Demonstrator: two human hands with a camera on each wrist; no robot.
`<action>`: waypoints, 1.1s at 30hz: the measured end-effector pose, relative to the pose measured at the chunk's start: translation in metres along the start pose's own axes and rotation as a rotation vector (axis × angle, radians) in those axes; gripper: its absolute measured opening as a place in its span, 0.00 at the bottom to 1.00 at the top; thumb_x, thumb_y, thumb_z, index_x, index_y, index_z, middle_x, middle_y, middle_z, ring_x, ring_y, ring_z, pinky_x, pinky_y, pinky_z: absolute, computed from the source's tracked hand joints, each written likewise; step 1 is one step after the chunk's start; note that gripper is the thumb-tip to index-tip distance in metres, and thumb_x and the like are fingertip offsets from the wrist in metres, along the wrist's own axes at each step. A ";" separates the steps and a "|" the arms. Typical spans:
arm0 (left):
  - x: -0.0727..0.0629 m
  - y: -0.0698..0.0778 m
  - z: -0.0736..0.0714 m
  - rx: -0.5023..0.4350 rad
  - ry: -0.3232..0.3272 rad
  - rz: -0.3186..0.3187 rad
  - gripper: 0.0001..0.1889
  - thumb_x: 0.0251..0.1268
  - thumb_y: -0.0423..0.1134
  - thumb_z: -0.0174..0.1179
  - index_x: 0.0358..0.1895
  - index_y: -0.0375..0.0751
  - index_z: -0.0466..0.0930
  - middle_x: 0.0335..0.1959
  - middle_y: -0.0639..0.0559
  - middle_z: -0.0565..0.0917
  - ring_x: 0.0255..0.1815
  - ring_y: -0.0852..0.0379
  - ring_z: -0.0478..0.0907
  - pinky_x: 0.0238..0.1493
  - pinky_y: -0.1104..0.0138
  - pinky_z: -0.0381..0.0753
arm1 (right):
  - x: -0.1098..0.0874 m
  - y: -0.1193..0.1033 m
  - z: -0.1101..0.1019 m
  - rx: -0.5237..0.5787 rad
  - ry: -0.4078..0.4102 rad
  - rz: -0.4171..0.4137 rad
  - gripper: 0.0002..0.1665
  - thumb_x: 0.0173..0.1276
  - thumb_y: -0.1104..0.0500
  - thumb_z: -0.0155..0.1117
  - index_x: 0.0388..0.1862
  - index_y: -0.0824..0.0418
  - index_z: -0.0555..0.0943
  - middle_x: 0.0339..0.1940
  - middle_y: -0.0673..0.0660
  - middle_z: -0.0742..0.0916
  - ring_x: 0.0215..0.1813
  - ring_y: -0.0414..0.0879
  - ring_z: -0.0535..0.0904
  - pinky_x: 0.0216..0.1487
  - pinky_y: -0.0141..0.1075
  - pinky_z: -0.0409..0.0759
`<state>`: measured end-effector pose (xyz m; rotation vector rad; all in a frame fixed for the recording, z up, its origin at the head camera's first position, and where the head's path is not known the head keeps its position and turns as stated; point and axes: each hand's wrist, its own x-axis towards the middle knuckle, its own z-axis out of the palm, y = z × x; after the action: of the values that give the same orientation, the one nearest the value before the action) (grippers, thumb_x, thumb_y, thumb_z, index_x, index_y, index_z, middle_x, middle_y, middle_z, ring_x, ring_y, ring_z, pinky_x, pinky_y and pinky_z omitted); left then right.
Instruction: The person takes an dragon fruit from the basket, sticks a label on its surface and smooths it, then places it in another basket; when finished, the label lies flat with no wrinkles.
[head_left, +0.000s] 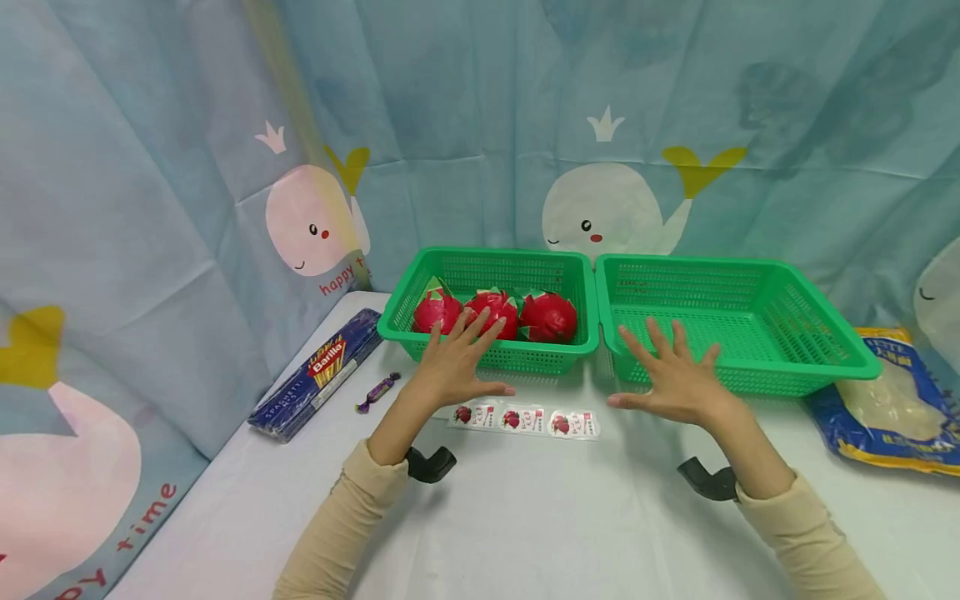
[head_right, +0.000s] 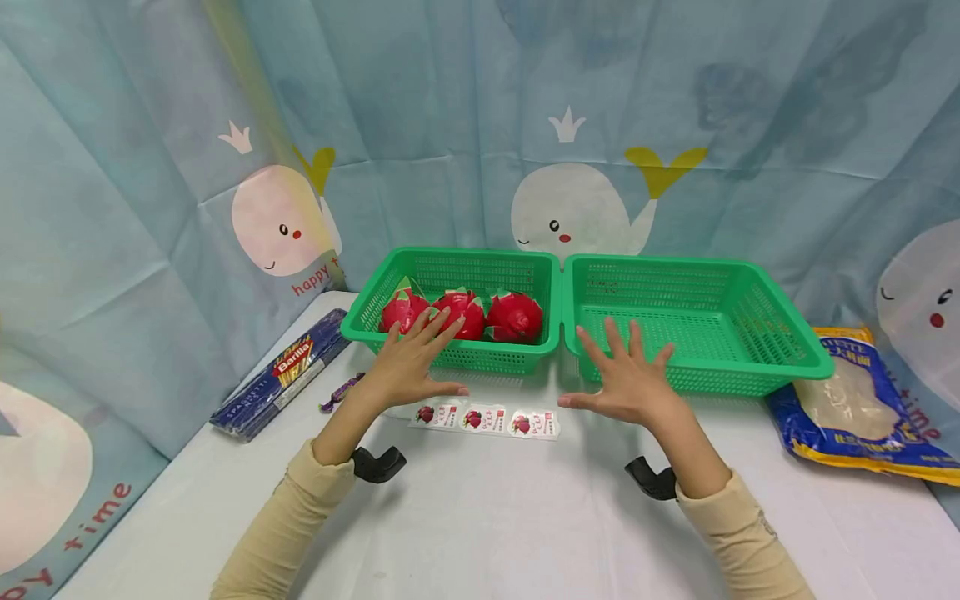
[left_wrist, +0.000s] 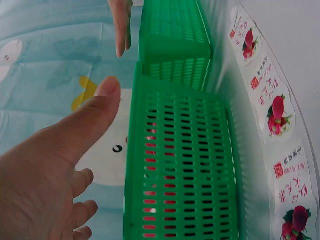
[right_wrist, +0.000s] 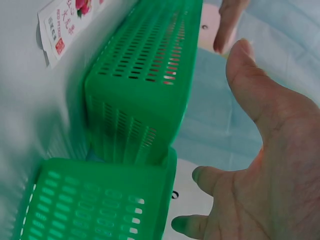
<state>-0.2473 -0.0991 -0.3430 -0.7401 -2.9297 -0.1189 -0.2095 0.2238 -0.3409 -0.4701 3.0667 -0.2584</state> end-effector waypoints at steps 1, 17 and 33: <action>0.000 -0.001 0.001 0.009 0.003 -0.002 0.53 0.45 0.74 0.55 0.73 0.57 0.43 0.75 0.50 0.47 0.76 0.46 0.38 0.68 0.37 0.43 | 0.001 0.000 0.000 0.001 0.000 0.000 0.61 0.51 0.21 0.50 0.75 0.46 0.40 0.74 0.68 0.43 0.70 0.75 0.30 0.48 0.80 0.27; -0.013 -0.009 0.015 -0.475 0.401 0.085 0.33 0.55 0.50 0.64 0.64 0.44 0.67 0.61 0.45 0.74 0.67 0.50 0.66 0.67 0.47 0.60 | 0.034 -0.014 -0.011 0.125 0.030 -0.060 0.58 0.58 0.27 0.51 0.75 0.50 0.37 0.74 0.66 0.50 0.73 0.69 0.42 0.61 0.74 0.42; -0.010 -0.050 0.049 -1.836 0.148 -0.439 0.21 0.69 0.40 0.51 0.56 0.26 0.70 0.41 0.48 0.86 0.43 0.58 0.83 0.53 0.62 0.73 | 0.162 -0.061 0.008 0.256 -0.006 -0.051 0.52 0.58 0.45 0.65 0.68 0.75 0.53 0.53 0.70 0.75 0.54 0.60 0.73 0.49 0.51 0.76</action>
<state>-0.2665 -0.1424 -0.3953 -0.0157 -1.9415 -2.7297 -0.3453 0.1163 -0.3386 -0.5332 2.9585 -0.6394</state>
